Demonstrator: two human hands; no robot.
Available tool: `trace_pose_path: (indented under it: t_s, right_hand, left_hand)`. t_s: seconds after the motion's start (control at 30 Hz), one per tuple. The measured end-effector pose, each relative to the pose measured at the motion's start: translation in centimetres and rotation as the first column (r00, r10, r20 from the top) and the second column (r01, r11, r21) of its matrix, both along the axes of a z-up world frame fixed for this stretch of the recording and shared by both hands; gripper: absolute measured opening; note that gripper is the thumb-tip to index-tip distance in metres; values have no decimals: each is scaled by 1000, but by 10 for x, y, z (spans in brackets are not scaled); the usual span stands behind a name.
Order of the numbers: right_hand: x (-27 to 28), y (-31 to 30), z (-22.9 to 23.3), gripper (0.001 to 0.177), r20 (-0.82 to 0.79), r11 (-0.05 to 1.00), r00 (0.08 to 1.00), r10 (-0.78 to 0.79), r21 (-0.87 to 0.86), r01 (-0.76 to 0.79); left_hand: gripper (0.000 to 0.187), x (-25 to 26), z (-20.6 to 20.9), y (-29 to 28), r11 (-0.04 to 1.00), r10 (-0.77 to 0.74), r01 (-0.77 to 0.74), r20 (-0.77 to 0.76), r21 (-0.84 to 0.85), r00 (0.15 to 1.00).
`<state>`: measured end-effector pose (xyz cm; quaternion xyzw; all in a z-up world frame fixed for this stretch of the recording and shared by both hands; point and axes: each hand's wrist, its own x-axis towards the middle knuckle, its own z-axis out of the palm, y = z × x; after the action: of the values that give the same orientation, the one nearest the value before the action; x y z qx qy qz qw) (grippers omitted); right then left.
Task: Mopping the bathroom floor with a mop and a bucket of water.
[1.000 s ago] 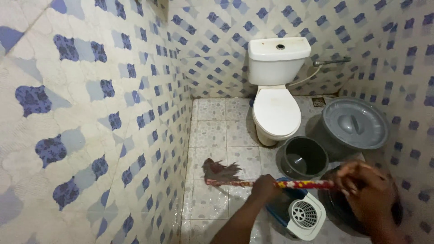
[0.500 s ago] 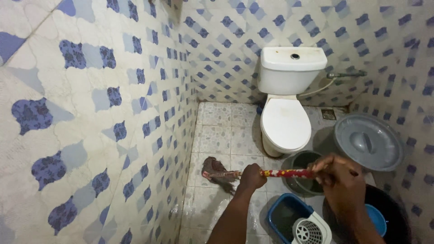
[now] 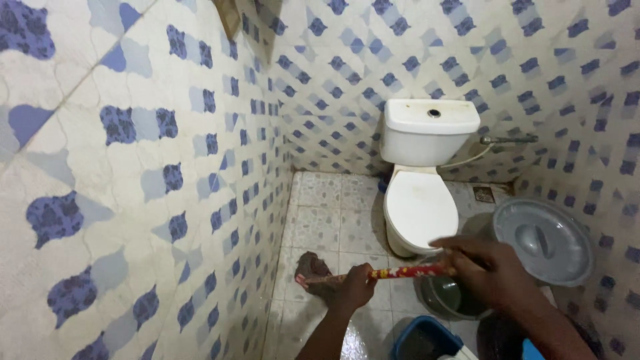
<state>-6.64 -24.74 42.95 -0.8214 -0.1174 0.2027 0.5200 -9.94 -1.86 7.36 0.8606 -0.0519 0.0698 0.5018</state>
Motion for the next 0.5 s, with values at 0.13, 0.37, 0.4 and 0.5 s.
trace_pose_path:
  t_s: [0.13,0.37,0.4,0.5]
  right_hand:
    - [14,59,50,36,106,917,994,22,-399,22]
    - [64,38,-85,63,34,877,996,-81,478,55]
    - [60,41,-72,63,24,878,997,-75,475,54]
    - [57,49,-20,59,106,896,980,-169,430,108]
  left_hand:
    - [19,28,-15,16,992,128,-125,-90,34,988]
    - [30,45,-11,50,996,89,-88,-139,10,986]
    - [30,43,-10,49,995,95,-95,-149,9,984]
    - [33,48,13,49,994,20,3,-208,111,978]
